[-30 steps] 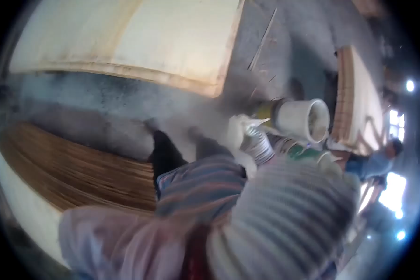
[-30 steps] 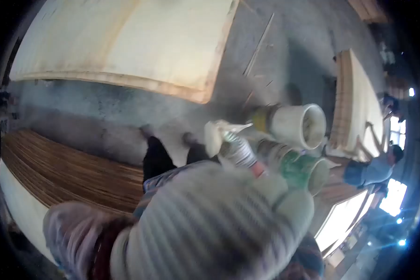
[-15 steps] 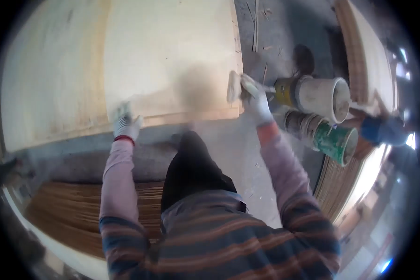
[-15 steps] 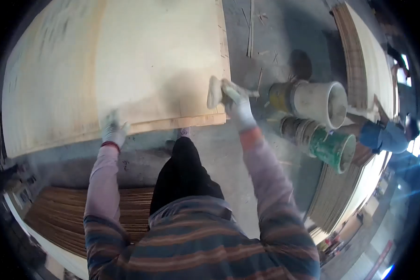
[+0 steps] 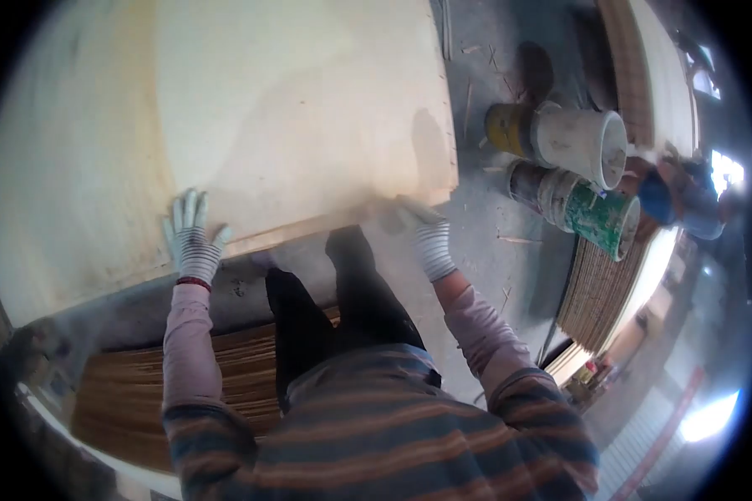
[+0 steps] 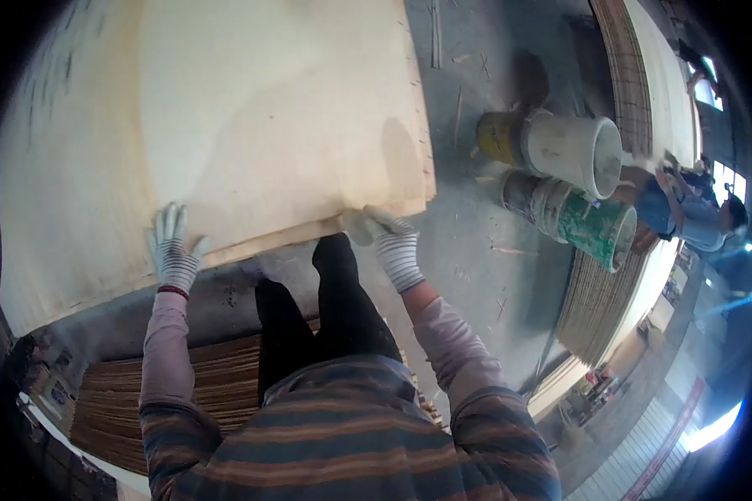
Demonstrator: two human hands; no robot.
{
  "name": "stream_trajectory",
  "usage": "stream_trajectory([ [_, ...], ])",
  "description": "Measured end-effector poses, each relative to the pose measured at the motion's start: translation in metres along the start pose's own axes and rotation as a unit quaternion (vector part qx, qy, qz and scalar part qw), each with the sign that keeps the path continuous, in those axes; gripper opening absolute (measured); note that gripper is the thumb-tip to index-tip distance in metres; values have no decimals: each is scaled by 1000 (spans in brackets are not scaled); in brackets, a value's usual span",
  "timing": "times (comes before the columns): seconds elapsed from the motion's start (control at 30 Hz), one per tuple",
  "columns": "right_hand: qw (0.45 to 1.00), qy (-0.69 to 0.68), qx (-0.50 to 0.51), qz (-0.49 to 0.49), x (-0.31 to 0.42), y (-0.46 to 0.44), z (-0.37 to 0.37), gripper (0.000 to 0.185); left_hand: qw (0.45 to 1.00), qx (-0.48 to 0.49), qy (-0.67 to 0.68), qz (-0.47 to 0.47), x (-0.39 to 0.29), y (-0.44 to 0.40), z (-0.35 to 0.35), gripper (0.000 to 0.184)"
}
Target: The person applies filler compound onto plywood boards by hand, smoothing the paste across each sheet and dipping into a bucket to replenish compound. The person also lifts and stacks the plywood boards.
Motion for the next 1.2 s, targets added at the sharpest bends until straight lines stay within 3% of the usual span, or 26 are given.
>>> stream_trajectory([
  [0.03, 993, -114, 24, -4, 14, -8, -10, 22, 999, -31, -19, -21, 26, -1, -10, 82],
  [0.07, 973, -225, 48, -13, 26, -24, -16, 21, 995, -71, -2, 73, 49, -9, -10, 69],
  [0.1, 941, -332, 68, -22, 34, -43, -20, 21, 989, -97, -18, 108, 65, -12, -18, 66],
  [0.17, 991, -50, 20, 121, 50, -92, -21, 24, 973, -150, -49, 166, 92, -17, -34, 61],
  [0.23, 966, 219, 24, 133, 92, -124, -30, 26, 968, -193, -54, 151, 89, -24, -34, 58],
  [0.27, 927, 287, 89, 223, 99, -126, -40, 28, 968, -201, -47, 145, 88, -27, -30, 59],
  [0.37, 941, 175, 140, 255, 30, -79, -48, 28, 974, -174, -39, 143, 82, -13, -22, 59],
  [0.4, 989, -44, 103, 91, 21, -52, -53, 29, 972, -175, -37, 149, 80, -19, -15, 60],
  [0.47, 990, 27, 22, 134, 19, 8, -68, 29, 980, -116, -20, 160, 73, -23, -3, 62],
  [0.5, 894, 309, -25, 323, 22, 35, -83, 28, 982, -86, -19, 165, 78, -21, 3, 63],
  [0.57, 990, 93, -56, 90, -2, 53, -122, 27, 977, -202, 4, 66, 101, -28, -14, 61],
  [0.63, 995, -59, -20, -83, 85, 47, -175, 28, 987, -143, 4, -69, 144, -58, 11, 58],
  [0.67, 982, -173, -34, -75, 68, 22, -198, 24, 985, -105, 6, -135, 165, -74, 21, 56],
  [0.77, 962, -258, 72, 47, 206, -34, -274, 22, 951, -202, 75, 222, 273, -110, 28, 55],
  [0.83, 866, -482, 125, -47, 291, -100, -332, 21, 933, -220, 17, 285, 293, -121, 26, 54],
  [0.87, 944, -276, 132, 123, 300, -167, -353, 22, 934, -203, 20, 292, 293, -127, 33, 54],
  [0.9, 947, -124, 140, 261, 319, -215, -373, 23, 939, -176, 20, 294, 291, -123, 35, 54],
  [0.93, 907, 52, 91, 408, 337, -260, -393, 25, 940, -158, 20, 303, 292, -122, 32, 55],
  [0.97, 834, 167, 14, 526, 354, -305, -413, 26, 939, -145, 20, 310, 295, -124, 30, 56],
  [1.0, 970, -105, 114, 189, 361, -367, -430, 30, 939, -134, 20, 315, 295, -128, 29, 57],
  [1.03, 871, 297, 6, 392, 384, -395, -429, 33, 940, -139, 19, 313, 297, -132, 27, 57],
  [1.1, 847, 422, 49, 320, 439, -396, -445, 41, 941, -136, 16, 309, 297, -128, 21, 58],
  [1.2, 875, 184, 330, 302, 393, -375, -474, 43, 942, -119, 32, 312, 294, -123, 25, 59],
])
Point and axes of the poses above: each hand's wrist, its own y-axis away from the middle knuckle, its own z-axis out of the back of the hand, x = y × z, the point moved 3 cm from there along -y, towards the middle knuckle
